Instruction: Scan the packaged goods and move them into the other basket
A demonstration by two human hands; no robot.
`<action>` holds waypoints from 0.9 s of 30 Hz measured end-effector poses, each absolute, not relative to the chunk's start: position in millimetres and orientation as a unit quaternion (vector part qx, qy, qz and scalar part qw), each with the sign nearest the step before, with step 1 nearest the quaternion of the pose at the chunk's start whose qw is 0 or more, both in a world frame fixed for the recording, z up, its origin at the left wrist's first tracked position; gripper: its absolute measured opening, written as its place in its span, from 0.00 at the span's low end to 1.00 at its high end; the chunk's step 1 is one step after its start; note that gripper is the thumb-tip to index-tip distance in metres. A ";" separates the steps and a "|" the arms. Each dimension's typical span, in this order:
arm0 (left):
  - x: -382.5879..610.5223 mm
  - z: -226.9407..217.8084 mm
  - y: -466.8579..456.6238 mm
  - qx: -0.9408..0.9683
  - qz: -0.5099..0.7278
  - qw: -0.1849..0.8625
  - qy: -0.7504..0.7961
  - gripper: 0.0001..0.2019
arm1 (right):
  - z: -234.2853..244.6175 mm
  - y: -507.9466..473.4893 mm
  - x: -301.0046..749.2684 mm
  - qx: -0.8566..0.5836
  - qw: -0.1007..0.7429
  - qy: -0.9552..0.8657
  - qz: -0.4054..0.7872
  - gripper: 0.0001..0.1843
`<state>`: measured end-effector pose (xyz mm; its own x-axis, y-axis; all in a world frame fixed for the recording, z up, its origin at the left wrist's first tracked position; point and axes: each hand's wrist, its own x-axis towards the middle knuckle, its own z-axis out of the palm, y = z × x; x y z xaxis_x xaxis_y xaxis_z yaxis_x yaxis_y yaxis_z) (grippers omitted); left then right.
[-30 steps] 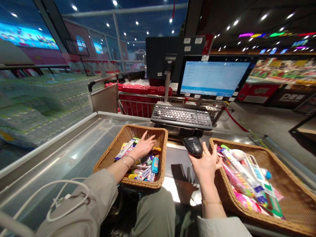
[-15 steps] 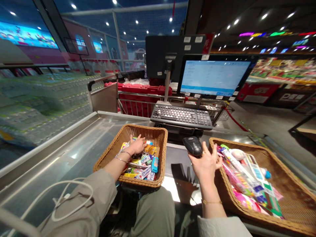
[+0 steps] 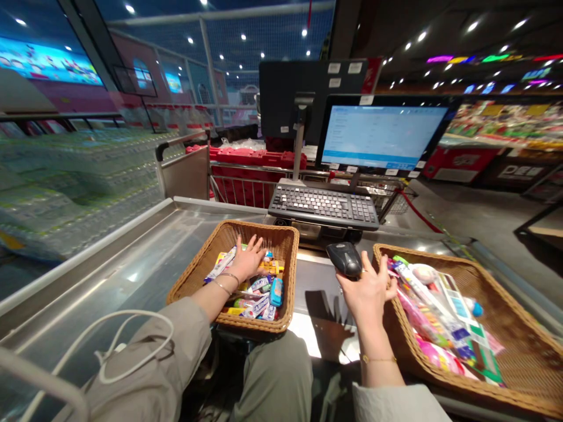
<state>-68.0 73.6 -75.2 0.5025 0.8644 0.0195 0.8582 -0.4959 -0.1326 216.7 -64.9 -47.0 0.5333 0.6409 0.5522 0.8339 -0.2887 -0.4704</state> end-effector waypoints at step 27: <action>-64.2 -70.9 74.1 -0.882 0.027 0.082 -0.463 0.22 | -50.5 -65.2 219.4 -0.792 0.364 -0.477 -0.117 0.21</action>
<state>-64.2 74.1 -70.9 0.5694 0.8216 0.0279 0.8125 -0.5574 -0.1708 219.4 -65.2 -50.5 0.5175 0.6699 0.5324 0.8404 -0.2806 -0.4638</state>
